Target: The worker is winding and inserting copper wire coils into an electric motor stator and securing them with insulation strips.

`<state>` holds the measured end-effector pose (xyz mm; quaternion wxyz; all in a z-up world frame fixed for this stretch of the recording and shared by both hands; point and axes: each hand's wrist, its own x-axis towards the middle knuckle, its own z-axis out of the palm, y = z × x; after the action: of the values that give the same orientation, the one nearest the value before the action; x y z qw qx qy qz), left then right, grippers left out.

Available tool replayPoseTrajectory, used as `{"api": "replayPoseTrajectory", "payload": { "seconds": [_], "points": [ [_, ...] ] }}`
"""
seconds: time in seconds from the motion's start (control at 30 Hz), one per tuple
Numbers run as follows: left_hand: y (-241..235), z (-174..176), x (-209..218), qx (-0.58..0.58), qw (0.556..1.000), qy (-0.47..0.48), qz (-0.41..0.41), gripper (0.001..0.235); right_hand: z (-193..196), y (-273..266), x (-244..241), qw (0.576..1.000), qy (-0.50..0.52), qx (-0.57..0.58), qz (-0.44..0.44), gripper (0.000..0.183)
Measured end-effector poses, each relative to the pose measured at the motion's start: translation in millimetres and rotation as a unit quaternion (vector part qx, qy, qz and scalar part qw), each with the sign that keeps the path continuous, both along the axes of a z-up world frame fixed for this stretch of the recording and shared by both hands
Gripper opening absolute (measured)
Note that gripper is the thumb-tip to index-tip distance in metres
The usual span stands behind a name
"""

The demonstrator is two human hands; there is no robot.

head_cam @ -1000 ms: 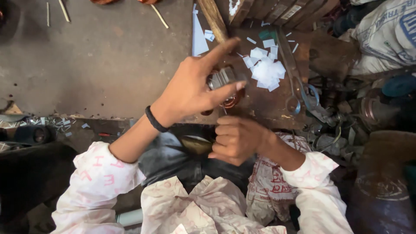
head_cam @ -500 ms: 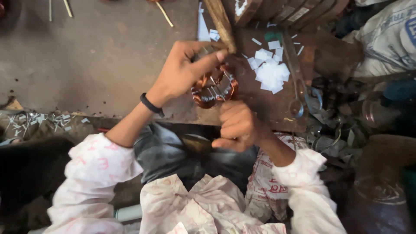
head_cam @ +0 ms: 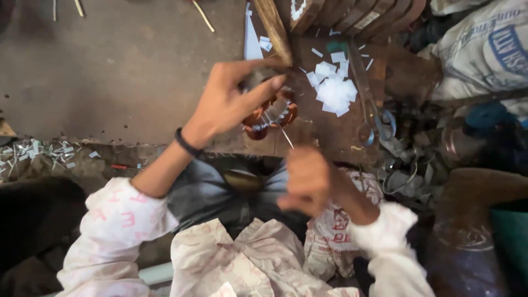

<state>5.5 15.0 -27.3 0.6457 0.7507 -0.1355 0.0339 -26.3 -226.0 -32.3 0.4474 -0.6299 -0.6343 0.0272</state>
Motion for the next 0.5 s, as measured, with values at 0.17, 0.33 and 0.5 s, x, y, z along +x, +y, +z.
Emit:
{"api": "replayPoseTrajectory", "payload": {
  "seconds": [0.17, 0.33, 0.5],
  "points": [
    [4.2, -1.6, -54.4, -0.039, 0.998, 0.002, 0.056, 0.032, 3.8, -49.0, -19.9, 0.941, 0.199, 0.272, -0.010, 0.045],
    [-23.7, -23.0, -87.0, -0.078, 0.981, -0.059, 0.169, 0.032, -54.0, -35.4, 37.9, 0.791, 0.528, 0.259, -0.168, 0.046],
    [-33.5, -50.3, -97.9, -0.109, 0.952, -0.078, 0.275, 0.043, -20.2, 27.2, 79.5, 0.959, 0.113, 0.021, -0.260, 0.040]
  ]
}}
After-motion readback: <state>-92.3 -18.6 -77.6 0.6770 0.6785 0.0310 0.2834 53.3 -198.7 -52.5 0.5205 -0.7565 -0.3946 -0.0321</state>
